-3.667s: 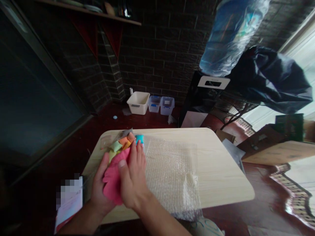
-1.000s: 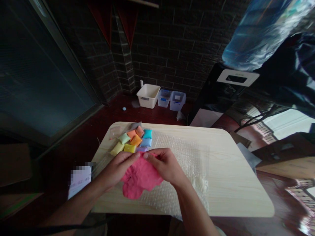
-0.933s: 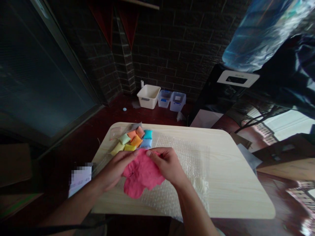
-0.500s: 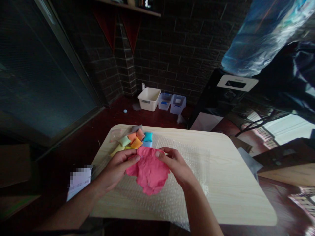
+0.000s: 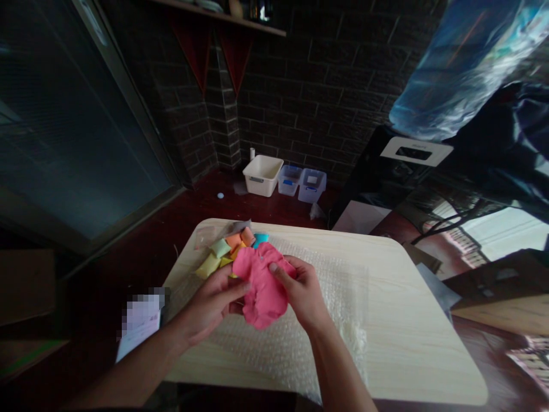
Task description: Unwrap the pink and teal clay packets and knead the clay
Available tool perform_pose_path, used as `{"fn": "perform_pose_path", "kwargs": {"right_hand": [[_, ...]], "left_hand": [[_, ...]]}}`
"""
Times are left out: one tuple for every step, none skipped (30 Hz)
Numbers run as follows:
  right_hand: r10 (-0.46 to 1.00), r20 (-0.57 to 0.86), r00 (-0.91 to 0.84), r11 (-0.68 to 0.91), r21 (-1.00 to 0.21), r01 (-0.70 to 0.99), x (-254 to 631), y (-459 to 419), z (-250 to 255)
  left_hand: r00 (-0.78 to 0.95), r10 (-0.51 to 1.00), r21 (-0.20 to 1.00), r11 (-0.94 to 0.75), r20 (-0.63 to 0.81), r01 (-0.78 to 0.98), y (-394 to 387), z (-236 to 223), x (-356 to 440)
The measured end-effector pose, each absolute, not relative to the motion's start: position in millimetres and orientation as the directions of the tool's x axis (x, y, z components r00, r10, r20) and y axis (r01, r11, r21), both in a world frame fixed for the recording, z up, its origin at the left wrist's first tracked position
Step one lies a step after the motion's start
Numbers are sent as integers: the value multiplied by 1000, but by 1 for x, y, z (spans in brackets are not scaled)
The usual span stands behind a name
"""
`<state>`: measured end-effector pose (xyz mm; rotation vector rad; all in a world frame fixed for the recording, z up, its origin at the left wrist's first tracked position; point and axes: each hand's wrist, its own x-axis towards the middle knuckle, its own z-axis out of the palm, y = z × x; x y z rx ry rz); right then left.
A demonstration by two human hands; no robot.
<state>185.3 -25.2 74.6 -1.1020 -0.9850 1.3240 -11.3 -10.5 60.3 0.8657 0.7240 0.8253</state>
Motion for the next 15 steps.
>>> {"fn": "perform_pose_path", "kwargs": {"right_hand": [[999, -54, -4, -54, -975, -218, 187, -25, 75], [998, -40, -46, -49, -976, -212, 189, -26, 76], [996, -26, -88, -44, -977, -207, 191, -26, 76], [993, -12, -120, -36, -979, -202, 192, -26, 75], [991, -5, -133, -31, -979, -200, 193, -26, 73], [992, -1, -127, -27, -980, -199, 194, -26, 70], [995, 6, -102, -15, -979, -202, 194, -25, 67], [998, 16, -59, 4, -980, -199, 194, -24, 63], [999, 33, -17, 29, -980, -196, 194, -23, 60], [999, 49, 16, 51, -979, -197, 194, -23, 57], [997, 67, 37, 73, -978, -195, 194, -22, 55], [995, 89, 49, 97, -978, -187, 195, -21, 54], [992, 116, 54, 124, -978, -168, 196, -21, 55], [987, 148, 56, 154, -979, -137, 197, -21, 56], [982, 182, 54, 186, -978, -92, 198, -21, 57]], "left_hand": [[460, 869, 893, 342, -181, -294, -8, 61, -13], [426, 893, 921, 278, -144, -272, -6, 63, -14], [390, 916, 946, 206, -97, -248, -3, 64, -16], [357, 933, 965, 138, -50, -224, 0, 65, -17], [333, 943, 976, 81, -9, -202, 2, 66, -18], [314, 949, 983, 41, 18, -181, 4, 67, -19], [298, 954, 987, 24, 25, -162, 5, 68, -19], [290, 957, 988, 34, 11, -149, 5, 68, -20], [292, 956, 986, 69, -22, -152, 5, 69, -21], [302, 951, 975, 124, -64, -182, 5, 69, -22], [325, 939, 950, 195, -110, -243, 5, 70, -23], [362, 919, 903, 280, -154, -326, 5, 71, -25], [411, 891, 831, 371, -193, -415, 5, 71, -26], [462, 857, 741, 460, -228, -488, 6, 72, -27], [510, 820, 653, 539, -261, -532, 6, 72, -27]]}}
